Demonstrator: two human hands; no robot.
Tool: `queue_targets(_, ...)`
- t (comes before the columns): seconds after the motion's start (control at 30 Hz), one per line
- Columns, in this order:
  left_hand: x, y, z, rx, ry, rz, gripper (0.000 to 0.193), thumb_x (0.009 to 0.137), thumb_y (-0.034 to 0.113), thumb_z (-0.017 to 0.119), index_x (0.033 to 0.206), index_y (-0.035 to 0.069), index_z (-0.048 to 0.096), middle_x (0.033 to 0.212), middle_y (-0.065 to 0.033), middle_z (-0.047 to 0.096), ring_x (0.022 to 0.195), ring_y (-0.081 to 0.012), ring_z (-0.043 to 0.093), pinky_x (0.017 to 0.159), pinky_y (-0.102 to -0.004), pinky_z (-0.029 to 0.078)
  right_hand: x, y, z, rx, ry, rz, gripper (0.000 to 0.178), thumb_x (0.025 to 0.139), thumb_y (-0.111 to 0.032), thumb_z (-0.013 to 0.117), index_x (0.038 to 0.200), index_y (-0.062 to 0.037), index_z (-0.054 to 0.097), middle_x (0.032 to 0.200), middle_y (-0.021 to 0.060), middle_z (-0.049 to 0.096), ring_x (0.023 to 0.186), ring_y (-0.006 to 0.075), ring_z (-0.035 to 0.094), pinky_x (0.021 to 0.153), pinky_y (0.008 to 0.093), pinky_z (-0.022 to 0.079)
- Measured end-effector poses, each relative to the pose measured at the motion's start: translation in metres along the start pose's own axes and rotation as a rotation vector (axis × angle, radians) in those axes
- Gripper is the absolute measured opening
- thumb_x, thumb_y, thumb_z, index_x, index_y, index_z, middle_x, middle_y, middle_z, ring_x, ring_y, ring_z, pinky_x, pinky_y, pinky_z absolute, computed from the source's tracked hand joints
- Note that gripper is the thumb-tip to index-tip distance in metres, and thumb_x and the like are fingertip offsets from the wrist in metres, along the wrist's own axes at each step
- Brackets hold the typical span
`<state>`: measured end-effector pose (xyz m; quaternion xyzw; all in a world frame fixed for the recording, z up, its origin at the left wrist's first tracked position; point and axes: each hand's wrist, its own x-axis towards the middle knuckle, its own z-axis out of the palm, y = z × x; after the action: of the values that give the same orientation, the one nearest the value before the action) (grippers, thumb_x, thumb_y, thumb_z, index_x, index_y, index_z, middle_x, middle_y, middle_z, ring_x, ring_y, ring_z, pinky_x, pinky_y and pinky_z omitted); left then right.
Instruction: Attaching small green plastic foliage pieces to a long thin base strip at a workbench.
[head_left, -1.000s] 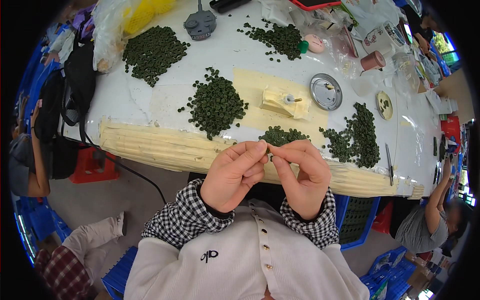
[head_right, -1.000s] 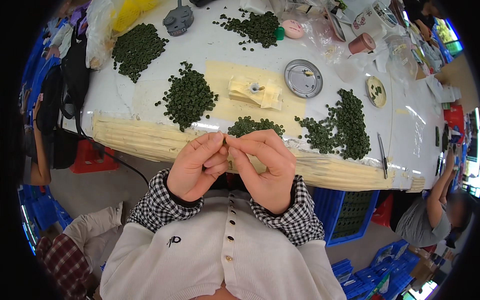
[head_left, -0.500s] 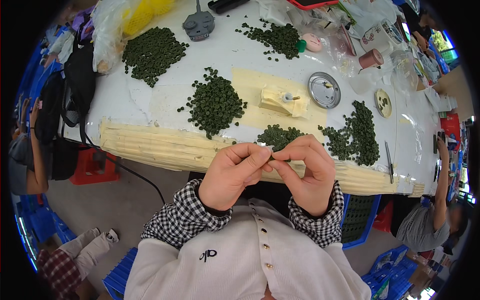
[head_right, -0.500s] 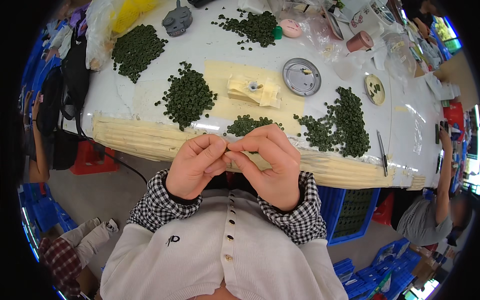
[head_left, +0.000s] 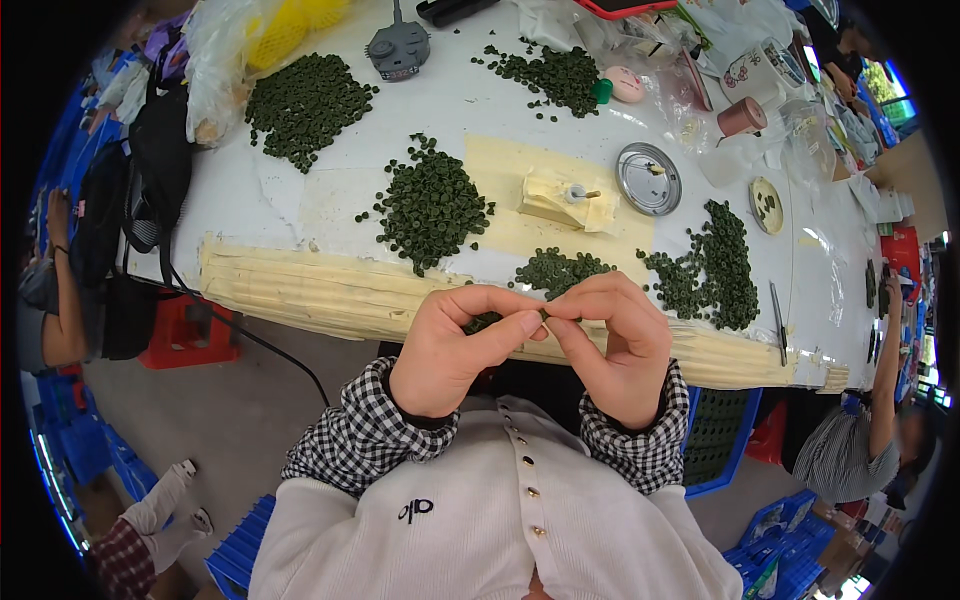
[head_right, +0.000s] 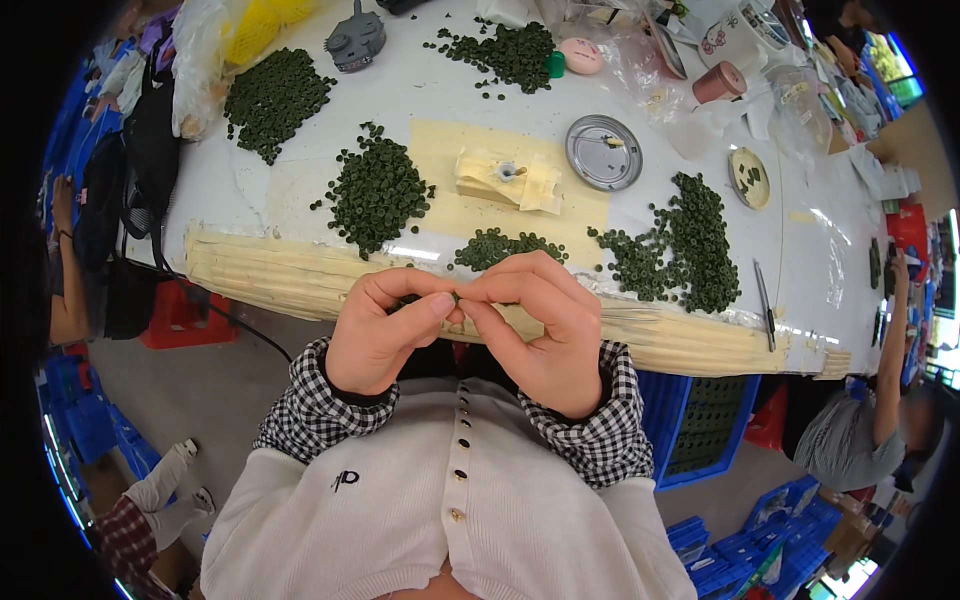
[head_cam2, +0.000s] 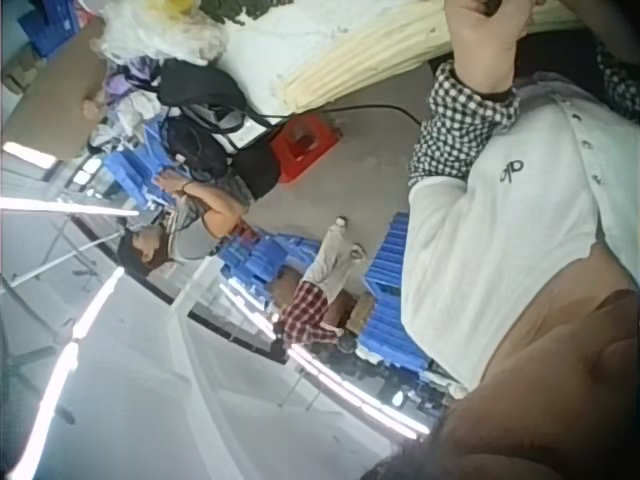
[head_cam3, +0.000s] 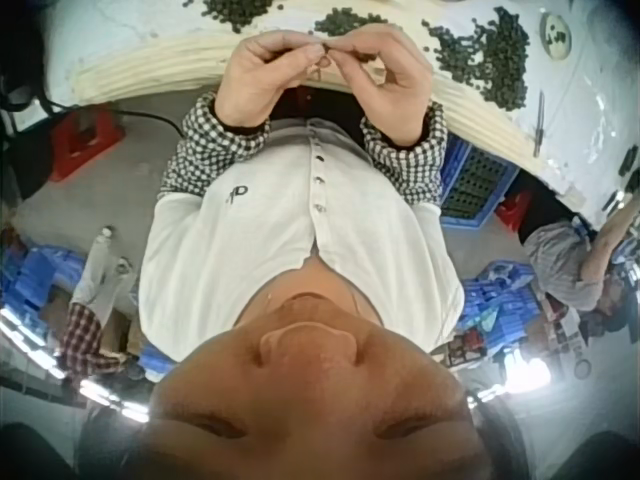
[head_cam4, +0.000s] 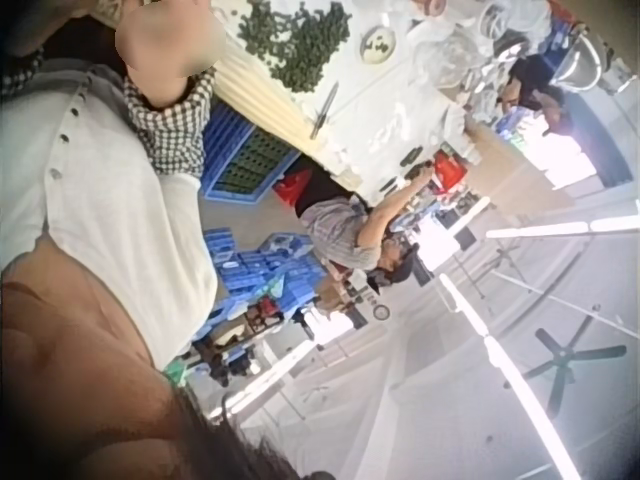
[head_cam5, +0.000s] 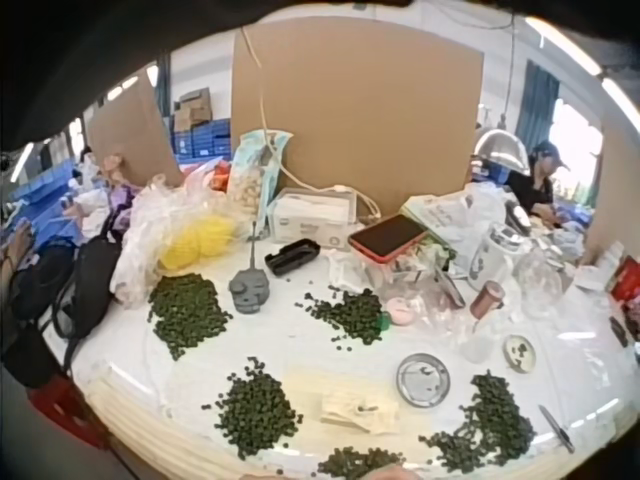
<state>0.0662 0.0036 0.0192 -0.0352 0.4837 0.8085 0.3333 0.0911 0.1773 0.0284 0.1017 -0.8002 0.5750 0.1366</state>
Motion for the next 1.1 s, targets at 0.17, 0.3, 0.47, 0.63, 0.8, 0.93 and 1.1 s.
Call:
queue_targets(0.17, 0.0007, -0.0019, -0.0026, -0.003, -0.001, -0.025, 0.016, 0.084, 0.011, 0.065, 0.096, 0.000, 0.066, 0.079, -0.0002, 0.065, 0.062, -0.0014, 0.050, 0.053, -0.0153, 0.038, -0.0001, -0.0003, 0.0010, 0.010, -0.003, -0.014, 0.015, 0.071, 0.006, 0.067, 0.084, -0.0006, 0.066, 0.081, 0.0097, 0.061, 0.072, 0.0192, 0.060, 0.064, 0.0267, 0.047)
queue_targets(0.3, 0.0009, -0.0017, -0.0041, -0.001, -0.005, -0.047, 0.016, 0.084, 0.010, 0.065, 0.096, -0.001, 0.066, 0.079, -0.0006, 0.065, 0.062, -0.0012, 0.051, 0.053, -0.0153, 0.039, -0.0007, 0.0007, 0.0013, -0.006, -0.009, -0.022, 0.015, 0.071, 0.006, 0.066, 0.085, -0.0005, 0.066, 0.082, 0.0098, 0.061, 0.073, 0.0193, 0.060, 0.064, 0.0267, 0.047)
queue_targets(0.47, 0.0000, -0.0013, -0.0012, -0.002, -0.002, 0.001, 0.015, 0.084, 0.007, 0.063, 0.096, -0.002, 0.065, 0.081, -0.0014, 0.065, 0.063, -0.0013, 0.051, 0.053, -0.0152, 0.039, -0.0013, 0.0011, 0.0030, 0.017, 0.000, 0.016, 0.014, 0.072, 0.006, 0.066, 0.084, 0.0006, 0.065, 0.082, 0.0099, 0.061, 0.073, 0.0190, 0.059, 0.064, 0.0269, 0.047)
queue_targets(0.63, -0.0001, -0.0044, -0.0003, 0.030, 0.001, 0.080, 0.015, 0.085, 0.006, 0.062, 0.097, -0.002, 0.065, 0.083, -0.0029, 0.065, 0.065, -0.0024, 0.052, 0.055, -0.0154, 0.040, -0.0024, 0.0011, 0.0063, 0.104, 0.022, 0.080, 0.012, 0.072, 0.005, 0.065, 0.083, 0.0020, 0.064, 0.081, 0.0100, 0.061, 0.072, 0.0187, 0.059, 0.064, 0.0268, 0.047)
queue_targets(0.8, -0.0009, -0.0019, -0.0040, -0.048, 0.004, -0.031, 0.014, 0.085, 0.006, 0.062, 0.096, -0.002, 0.065, 0.083, -0.0040, 0.066, 0.070, -0.0038, 0.055, 0.059, -0.0162, 0.042, -0.0023, 0.0006, 0.0062, 0.098, 0.017, 0.079, 0.011, 0.072, 0.006, 0.064, 0.083, 0.0026, 0.063, 0.081, 0.0097, 0.061, 0.072, 0.0184, 0.058, 0.065, 0.0266, 0.047)
queue_targets(0.93, -0.0010, -0.0025, -0.0022, -0.026, 0.012, -0.003, 0.013, 0.085, 0.006, 0.062, 0.095, -0.002, 0.065, 0.084, -0.0046, 0.066, 0.072, -0.0048, 0.056, 0.061, -0.0168, 0.043, -0.0021, -0.0007, 0.0084, 0.167, 0.027, 0.134, 0.011, 0.073, 0.006, 0.063, 0.084, 0.0027, 0.063, 0.081, 0.0089, 0.061, 0.073, 0.0167, 0.059, 0.065, 0.0257, 0.047)
queue_targets(1.1, -0.0012, -0.0014, -0.0022, -0.013, -0.003, 0.028, 0.014, 0.085, 0.004, 0.061, 0.096, -0.003, 0.065, 0.087, -0.0067, 0.066, 0.080, -0.0092, 0.059, 0.072, -0.0212, 0.047, -0.0009, -0.0017, 0.0099, 0.187, 0.035, 0.140, 0.011, 0.074, 0.007, 0.062, 0.084, 0.0033, 0.063, 0.081, 0.0086, 0.061, 0.072, 0.0155, 0.060, 0.065, 0.0248, 0.048)
